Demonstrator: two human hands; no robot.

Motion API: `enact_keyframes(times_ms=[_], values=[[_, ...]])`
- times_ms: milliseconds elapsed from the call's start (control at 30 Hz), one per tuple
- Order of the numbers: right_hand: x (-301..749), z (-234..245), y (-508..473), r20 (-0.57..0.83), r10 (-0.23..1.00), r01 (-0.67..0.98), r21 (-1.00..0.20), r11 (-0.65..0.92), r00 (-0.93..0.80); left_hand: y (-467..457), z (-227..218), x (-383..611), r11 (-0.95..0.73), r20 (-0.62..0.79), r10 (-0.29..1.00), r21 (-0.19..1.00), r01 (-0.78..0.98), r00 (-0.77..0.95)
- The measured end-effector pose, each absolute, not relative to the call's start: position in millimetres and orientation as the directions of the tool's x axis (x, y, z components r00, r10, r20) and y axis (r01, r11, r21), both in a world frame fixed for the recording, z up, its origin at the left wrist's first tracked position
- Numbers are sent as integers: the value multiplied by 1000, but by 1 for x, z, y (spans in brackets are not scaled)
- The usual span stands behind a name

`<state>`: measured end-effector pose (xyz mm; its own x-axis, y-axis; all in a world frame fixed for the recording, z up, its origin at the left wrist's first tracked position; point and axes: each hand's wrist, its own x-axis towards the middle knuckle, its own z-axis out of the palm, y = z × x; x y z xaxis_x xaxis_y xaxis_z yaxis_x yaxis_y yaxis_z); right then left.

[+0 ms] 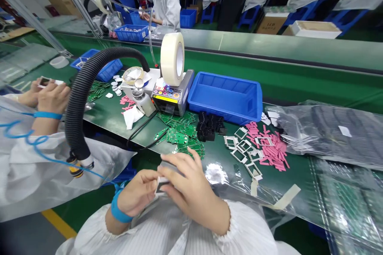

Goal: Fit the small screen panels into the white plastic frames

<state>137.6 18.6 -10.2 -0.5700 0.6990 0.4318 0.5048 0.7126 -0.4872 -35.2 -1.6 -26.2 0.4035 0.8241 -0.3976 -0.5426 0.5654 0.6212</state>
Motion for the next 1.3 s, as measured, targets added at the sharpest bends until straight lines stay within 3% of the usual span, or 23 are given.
enact_keyframes(times_ms=[133, 333, 400, 467, 567, 800, 900, 967, 1033, 1133, 1300], values=[[137, -2, 20, 537, 668, 396, -541, 742, -516, 0, -25, -33, 564, -344, 822, 602, -565, 454], [132, -5, 25, 687, 543, 408, -372, 834, -483, 1, -31, -25, 526, -382, 841, 406, -747, 384], [132, -13, 37, 629, 578, 430, -391, 814, -520, 4, -33, -28, 483, -422, 850, 382, -788, 316], [133, -22, 54, 477, 709, 599, -389, 700, -519, 8, -35, -35, 464, -460, 845, 379, -800, 272], [131, -34, 80, 284, 857, 815, -288, 503, -429, 13, -38, -47, 484, -514, 822, 399, -778, 248], [133, -37, 102, 232, 869, 832, -262, 489, -437, 16, -41, -55, 496, -515, 826, 469, -730, 230], [145, -15, 93, 269, 806, 702, -395, 592, -528, 17, -36, -48, 533, -496, 817, 457, -712, 294], [152, 4, 84, 339, 698, 494, -519, 698, -630, 18, -29, -41, 565, -471, 809, 458, -687, 351], [156, 21, 77, 410, 589, 319, -559, 766, -696, 19, -22, -34, 592, -441, 800, 474, -651, 407], [160, 38, 71, 432, 518, 249, -539, 805, -738, 19, -12, -23, 615, -414, 788, 515, -597, 455], [167, 49, 72, 414, 533, 235, -583, 778, -738, 20, -1, -13, 611, -386, 788, 586, -532, 480]])
